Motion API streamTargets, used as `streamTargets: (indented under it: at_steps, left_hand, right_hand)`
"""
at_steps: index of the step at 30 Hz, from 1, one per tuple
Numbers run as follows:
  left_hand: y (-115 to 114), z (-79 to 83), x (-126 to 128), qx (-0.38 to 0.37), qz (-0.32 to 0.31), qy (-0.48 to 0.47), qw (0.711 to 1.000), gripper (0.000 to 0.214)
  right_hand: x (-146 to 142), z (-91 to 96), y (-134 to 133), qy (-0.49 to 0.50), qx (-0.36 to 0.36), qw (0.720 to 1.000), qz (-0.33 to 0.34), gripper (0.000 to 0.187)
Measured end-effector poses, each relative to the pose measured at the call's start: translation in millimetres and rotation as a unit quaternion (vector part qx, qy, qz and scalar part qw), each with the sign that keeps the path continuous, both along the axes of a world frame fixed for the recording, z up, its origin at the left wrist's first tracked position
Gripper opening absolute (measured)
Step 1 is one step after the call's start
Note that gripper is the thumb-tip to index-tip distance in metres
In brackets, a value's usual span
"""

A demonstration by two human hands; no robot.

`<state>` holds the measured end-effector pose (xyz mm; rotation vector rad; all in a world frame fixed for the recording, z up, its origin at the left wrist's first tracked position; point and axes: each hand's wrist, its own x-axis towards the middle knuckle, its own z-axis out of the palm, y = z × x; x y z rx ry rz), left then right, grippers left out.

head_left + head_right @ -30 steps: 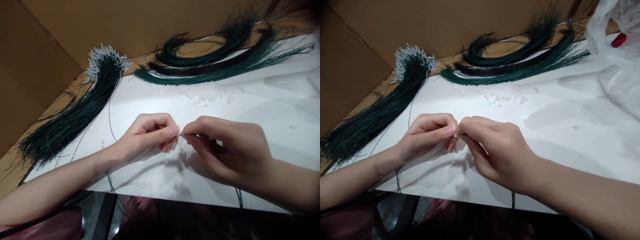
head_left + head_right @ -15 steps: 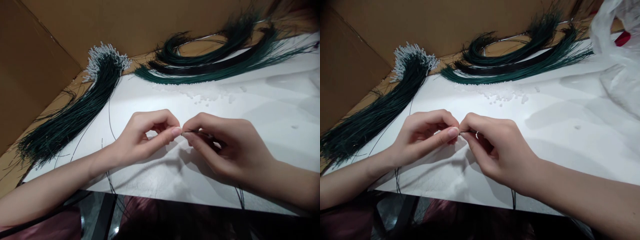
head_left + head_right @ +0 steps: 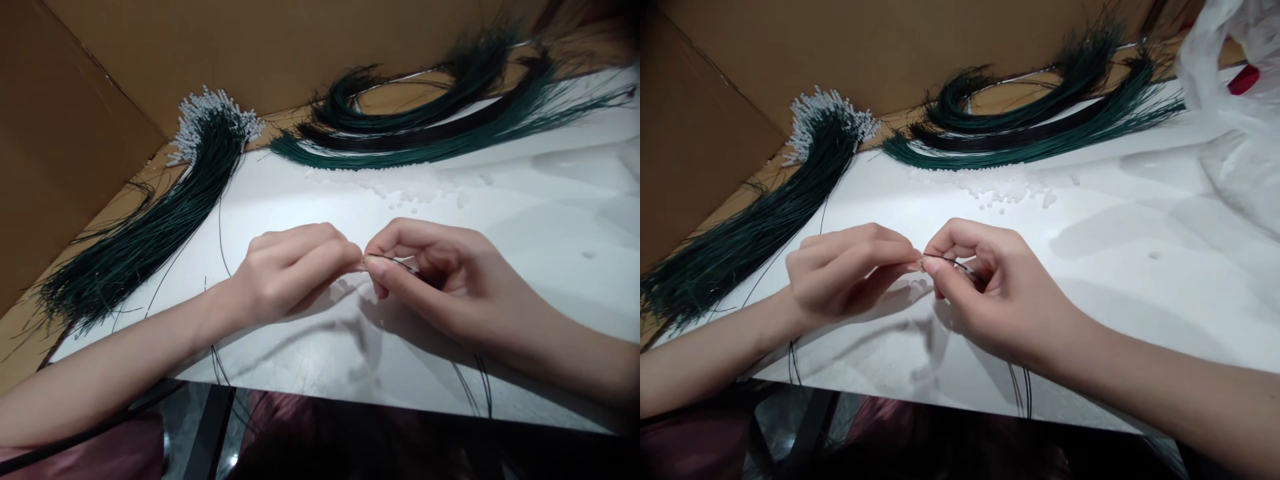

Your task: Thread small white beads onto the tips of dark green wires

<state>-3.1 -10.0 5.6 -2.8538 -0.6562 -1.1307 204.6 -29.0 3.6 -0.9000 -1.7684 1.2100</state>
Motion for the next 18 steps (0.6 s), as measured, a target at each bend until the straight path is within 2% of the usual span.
streamTargets:
  at_steps: [2, 4, 7, 10, 12, 14, 16, 18]
  left_hand:
    - [-1, 6.3, 1, -0.1, -0.006, -0.02, 0.995, 0.01]
    - [-3, 12.5, 3, -0.242, -0.001, -0.031, 0.97, 0.02]
    - [-5, 16.9, 5, -0.456, -0.007, -0.065, 0.887, 0.031]
    - [-4, 15.2, 8, -0.595, -0.041, -0.109, 0.795, 0.029]
    - [-2, 13.4, 8, -0.642, -0.061, -0.128, 0.753, 0.024]
    - [-1, 13.1, 9, -0.666, -0.072, -0.138, 0.73, 0.021]
    - [0, 14.8, 10, -0.664, -0.066, -0.132, 0.733, 0.021]
    - [-1, 18.1, 10, -0.633, -0.046, -0.112, 0.764, 0.021]
  right_hand:
    - [1, -1.1, -1, -0.009, 0.027, 1.0, -0.007, 0.01]
    - [2, -2.8, -3, -0.03, 0.069, 0.997, -0.019, 0.008]
    - [3, -4.9, -5, -0.061, 0.125, 0.99, -0.03, 0.008]
    - [4, -6.2, -5, -0.085, 0.166, 0.982, -0.034, 0.011]
    - [4, -6.8, -5, -0.099, 0.185, 0.977, -0.039, 0.012]
    - [5, -7.3, -5, -0.109, 0.198, 0.973, -0.041, 0.011]
    - [5, -7.3, -5, -0.107, 0.209, 0.971, -0.037, 0.011]
    - [4, -6.8, -4, -0.1, 0.215, 0.971, -0.033, 0.011]
